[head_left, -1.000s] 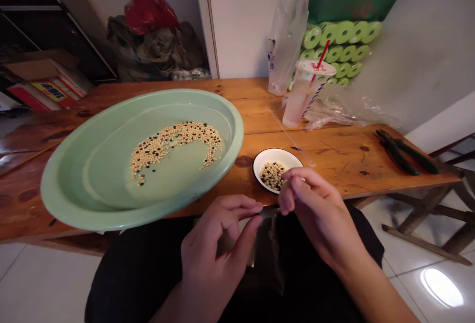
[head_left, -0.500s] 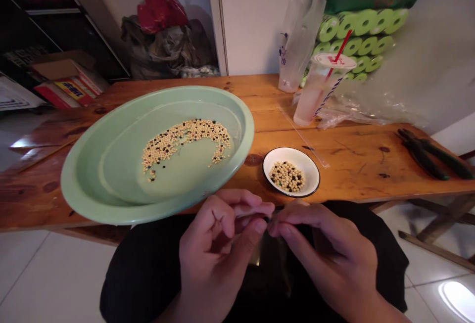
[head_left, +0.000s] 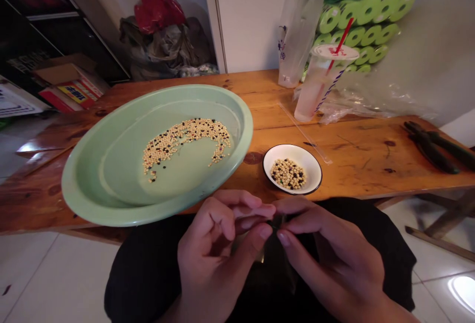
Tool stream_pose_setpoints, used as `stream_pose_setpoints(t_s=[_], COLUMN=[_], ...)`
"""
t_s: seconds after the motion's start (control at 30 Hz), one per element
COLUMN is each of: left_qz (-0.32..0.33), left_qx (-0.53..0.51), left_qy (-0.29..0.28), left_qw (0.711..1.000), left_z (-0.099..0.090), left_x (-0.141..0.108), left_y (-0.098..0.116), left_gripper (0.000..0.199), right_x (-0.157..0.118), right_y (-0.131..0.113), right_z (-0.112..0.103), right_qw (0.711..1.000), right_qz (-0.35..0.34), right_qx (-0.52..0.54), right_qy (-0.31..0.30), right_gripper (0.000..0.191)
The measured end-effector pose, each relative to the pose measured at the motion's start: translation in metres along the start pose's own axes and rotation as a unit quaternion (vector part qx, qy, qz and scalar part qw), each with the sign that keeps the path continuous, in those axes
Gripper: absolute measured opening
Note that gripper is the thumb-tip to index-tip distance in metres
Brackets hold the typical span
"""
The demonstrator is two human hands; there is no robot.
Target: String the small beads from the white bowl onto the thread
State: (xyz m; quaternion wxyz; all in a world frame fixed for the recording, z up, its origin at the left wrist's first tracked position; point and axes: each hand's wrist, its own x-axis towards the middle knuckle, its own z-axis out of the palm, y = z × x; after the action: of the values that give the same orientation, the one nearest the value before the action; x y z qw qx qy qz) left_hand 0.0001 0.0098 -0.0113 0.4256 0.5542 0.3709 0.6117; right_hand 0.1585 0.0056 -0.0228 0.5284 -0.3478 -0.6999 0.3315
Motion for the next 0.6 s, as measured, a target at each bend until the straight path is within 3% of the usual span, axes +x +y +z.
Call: stream_pose_setpoints(t_s=[0.13,0.3,0.43,0.6], left_qz=[-0.048,-0.055,-0.054,-0.033], left_qx=[-0.029,-0.049,-0.021,0.074], left_qy=[0.005,-0.008,-0.04,-0.086], left_qw=[0.998,0.997,0.998,0.993], left_z=[0.002,0.001,-0.006,-0.013], left_x=[-0.001,-0.003,0.001,0.007], left_y=[0.003,0.002,0.0,-0.001], left_gripper=[0.036,0.033,0.025,0.014], right_x=[0.0,0.001,0.005,0.007], right_y=[0.0,-0.001,-0.002,-0.001], right_z=[-0.001,-0.001,-0.003,-0.004], right_qw=[1.0,1.0,0.988,0.947], right_qz=[-0.008,0.011,0.124,0.248], right_qx=[0.001,0.019,0.08,0.196], right_qy=[-0.005,-0.008,-0.035,-0.049], right_gripper=[0.026,0.023,0.009,0.013])
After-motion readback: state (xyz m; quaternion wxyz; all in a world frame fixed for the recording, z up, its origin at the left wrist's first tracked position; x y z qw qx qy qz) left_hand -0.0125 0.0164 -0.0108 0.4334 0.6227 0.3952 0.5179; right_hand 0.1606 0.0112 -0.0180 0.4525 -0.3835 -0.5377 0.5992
